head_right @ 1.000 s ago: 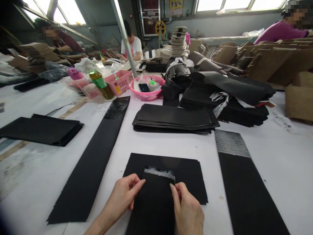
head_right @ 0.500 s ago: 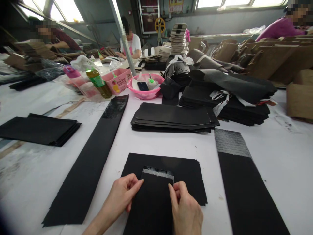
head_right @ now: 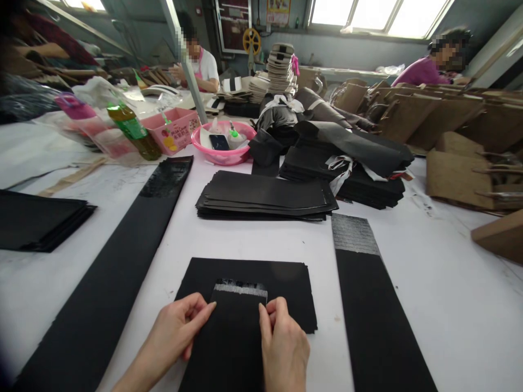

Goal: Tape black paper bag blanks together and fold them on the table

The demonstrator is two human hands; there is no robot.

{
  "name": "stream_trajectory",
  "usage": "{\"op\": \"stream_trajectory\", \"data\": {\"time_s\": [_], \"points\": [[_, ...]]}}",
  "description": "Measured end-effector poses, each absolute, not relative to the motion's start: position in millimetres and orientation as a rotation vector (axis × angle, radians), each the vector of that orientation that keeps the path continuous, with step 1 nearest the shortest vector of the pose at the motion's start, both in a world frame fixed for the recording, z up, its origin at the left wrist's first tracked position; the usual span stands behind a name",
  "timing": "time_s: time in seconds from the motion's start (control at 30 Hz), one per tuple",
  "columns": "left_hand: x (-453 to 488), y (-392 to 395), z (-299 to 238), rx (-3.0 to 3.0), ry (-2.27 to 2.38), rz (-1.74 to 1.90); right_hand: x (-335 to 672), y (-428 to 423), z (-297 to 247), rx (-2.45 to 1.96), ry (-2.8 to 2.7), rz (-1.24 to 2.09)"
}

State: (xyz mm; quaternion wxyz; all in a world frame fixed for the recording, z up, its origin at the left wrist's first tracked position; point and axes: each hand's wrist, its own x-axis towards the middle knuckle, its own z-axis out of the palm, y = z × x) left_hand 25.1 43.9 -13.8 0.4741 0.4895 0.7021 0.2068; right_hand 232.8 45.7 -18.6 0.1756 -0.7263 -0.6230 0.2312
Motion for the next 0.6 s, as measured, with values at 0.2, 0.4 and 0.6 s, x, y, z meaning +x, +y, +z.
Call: {"op": "stream_trajectory", "data": {"time_s": [0.2,0.4,0.6], "points": [[25.0,44.1,-15.5,1.201,1.718,0.500,232.6,47.3,-16.5,-2.104,-1.723,0.738],[24.3,41.9,-19.3,1.192,1.717,0.523,232.3,50.4,-14.4,-2.125,-1.729,0.749],[24.7,43.4,-17.5,1.193,1.707,0.524,232.8,51.0,-14.5,-2.141,-1.718,0.778]]}}
